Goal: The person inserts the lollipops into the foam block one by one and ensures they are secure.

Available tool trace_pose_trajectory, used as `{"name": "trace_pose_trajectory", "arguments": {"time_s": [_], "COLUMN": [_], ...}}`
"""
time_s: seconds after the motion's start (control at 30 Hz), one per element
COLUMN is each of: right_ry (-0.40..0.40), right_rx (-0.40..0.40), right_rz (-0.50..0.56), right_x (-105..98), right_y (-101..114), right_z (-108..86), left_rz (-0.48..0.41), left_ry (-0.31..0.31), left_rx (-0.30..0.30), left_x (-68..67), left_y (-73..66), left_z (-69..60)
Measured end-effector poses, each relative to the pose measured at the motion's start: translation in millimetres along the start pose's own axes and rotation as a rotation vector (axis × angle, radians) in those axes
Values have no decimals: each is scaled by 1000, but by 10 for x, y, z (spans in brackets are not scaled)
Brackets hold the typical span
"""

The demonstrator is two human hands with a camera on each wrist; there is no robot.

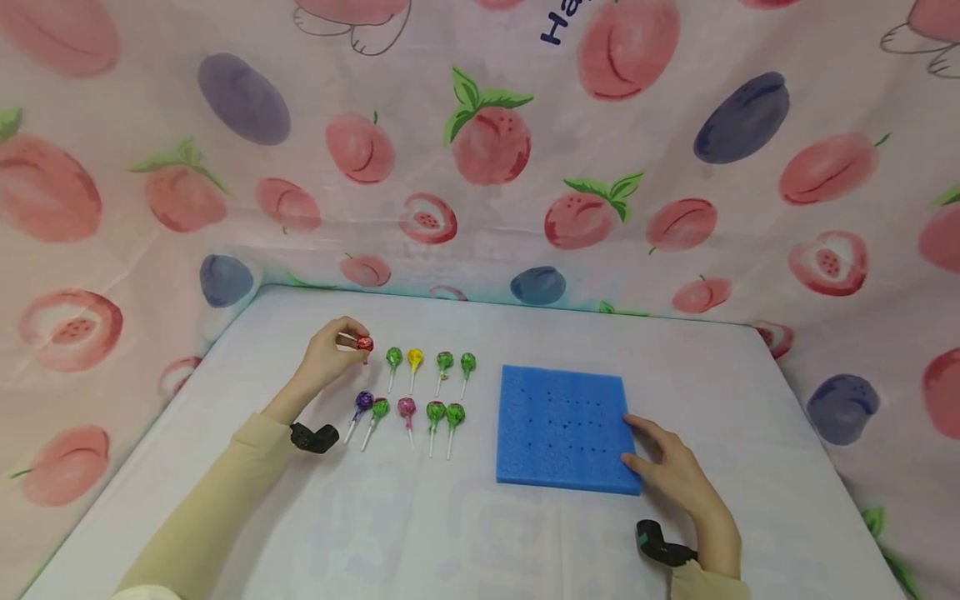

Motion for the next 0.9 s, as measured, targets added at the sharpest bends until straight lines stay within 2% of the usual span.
{"name": "trace_pose_trajectory", "arguments": {"time_s": [0.23, 0.47, 0.9], "right_ry": [-6, -8, -13], "right_rx": [-6, 8, 9], "right_rz": [-7, -12, -9], "right_x": [7, -9, 4], "right_y": [-15, -12, -22], "right_z": [0, 2, 0], "left_rz": [-37, -73, -118], "left_ry": [-1, 8, 8], "left_rx": [36, 44, 107], "left_x": [30, 123, 303], "left_y": [-83, -152, -386], "left_z": [-3, 6, 42]}}
Point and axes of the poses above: each hand's wrist, its own z-axis towards the middle knuckle, its own x-axis out of the palm, y = z × x, the point moved 9 cm from there along z, towards the middle knuckle, and after that the axes turned 7 degrees about x, right-handed, at the moved point
